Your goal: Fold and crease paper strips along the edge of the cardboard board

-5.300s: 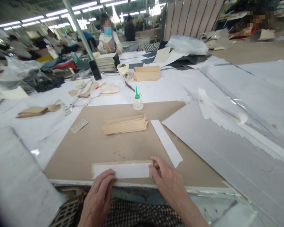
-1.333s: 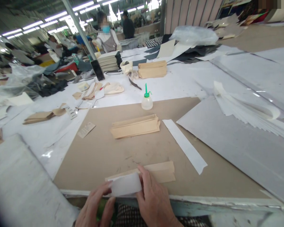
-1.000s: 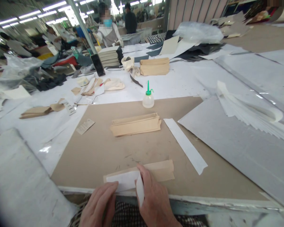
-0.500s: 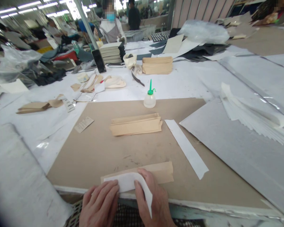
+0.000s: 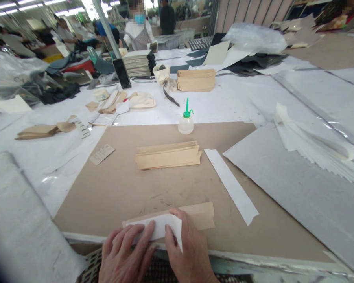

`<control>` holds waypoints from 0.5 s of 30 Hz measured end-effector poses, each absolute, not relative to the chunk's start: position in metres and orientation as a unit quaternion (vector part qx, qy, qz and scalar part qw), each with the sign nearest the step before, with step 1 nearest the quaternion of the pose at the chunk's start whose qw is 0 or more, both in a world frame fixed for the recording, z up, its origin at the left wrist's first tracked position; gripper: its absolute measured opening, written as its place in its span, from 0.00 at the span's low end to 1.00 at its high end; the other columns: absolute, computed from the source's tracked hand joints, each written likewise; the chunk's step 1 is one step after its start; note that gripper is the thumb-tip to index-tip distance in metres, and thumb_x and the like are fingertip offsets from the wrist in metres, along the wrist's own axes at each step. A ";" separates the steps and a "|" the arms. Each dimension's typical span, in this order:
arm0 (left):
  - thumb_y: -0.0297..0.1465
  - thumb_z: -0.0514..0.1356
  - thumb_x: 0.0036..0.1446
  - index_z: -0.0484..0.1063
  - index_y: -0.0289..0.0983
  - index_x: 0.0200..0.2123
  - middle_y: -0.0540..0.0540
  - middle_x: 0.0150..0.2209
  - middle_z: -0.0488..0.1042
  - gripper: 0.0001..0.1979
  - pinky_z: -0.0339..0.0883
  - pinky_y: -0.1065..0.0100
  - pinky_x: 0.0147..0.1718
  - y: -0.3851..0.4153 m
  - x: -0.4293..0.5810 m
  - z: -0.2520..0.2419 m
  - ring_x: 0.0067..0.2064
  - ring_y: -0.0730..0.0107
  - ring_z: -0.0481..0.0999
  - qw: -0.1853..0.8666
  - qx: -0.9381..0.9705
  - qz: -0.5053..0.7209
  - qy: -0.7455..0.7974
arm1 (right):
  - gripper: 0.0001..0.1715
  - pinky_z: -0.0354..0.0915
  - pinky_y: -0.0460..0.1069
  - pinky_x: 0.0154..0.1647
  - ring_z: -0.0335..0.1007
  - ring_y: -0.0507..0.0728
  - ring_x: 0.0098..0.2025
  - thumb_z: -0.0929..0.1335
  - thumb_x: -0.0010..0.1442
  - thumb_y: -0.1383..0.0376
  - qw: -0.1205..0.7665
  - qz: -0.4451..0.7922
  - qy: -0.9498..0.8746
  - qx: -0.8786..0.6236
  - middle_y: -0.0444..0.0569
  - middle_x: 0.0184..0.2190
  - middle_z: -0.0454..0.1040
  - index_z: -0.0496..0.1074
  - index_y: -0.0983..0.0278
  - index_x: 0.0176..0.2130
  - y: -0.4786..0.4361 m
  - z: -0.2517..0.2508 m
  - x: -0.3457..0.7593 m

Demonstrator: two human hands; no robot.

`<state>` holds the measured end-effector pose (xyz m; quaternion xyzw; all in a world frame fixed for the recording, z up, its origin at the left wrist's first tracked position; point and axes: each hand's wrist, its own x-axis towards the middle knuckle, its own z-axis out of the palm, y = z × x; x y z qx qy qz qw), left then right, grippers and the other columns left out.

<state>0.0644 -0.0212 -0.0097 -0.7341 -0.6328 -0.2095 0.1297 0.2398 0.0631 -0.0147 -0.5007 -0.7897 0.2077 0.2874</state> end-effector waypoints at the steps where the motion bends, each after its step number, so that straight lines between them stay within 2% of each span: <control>1: 0.40 0.64 0.58 0.75 0.42 0.56 0.44 0.41 0.80 0.22 0.46 0.62 0.61 -0.021 0.065 -0.010 0.44 0.58 0.72 0.133 -0.733 -0.209 -0.633 | 0.15 0.78 0.53 0.38 0.81 0.60 0.40 0.60 0.65 0.65 0.287 0.208 -0.790 -0.500 0.52 0.41 0.80 0.68 0.63 0.50 0.063 -0.013 0.240; 8: 0.43 0.56 0.66 0.75 0.48 0.54 0.46 0.43 0.78 0.17 0.52 0.57 0.59 -0.026 0.080 -0.015 0.48 0.61 0.71 0.111 -0.671 -0.228 -0.697 | 0.15 0.78 0.52 0.37 0.81 0.59 0.39 0.60 0.64 0.66 0.297 0.199 -0.793 -0.493 0.51 0.40 0.80 0.68 0.63 0.49 0.063 -0.015 0.238; 15: 0.43 0.57 0.65 0.75 0.49 0.54 0.45 0.44 0.76 0.17 0.55 0.52 0.58 -0.027 0.082 -0.017 0.48 0.59 0.71 0.109 -0.673 -0.206 -0.702 | 0.18 0.78 0.53 0.40 0.80 0.61 0.43 0.61 0.63 0.65 0.308 0.212 -0.787 -0.490 0.54 0.44 0.80 0.68 0.64 0.52 0.065 -0.008 0.241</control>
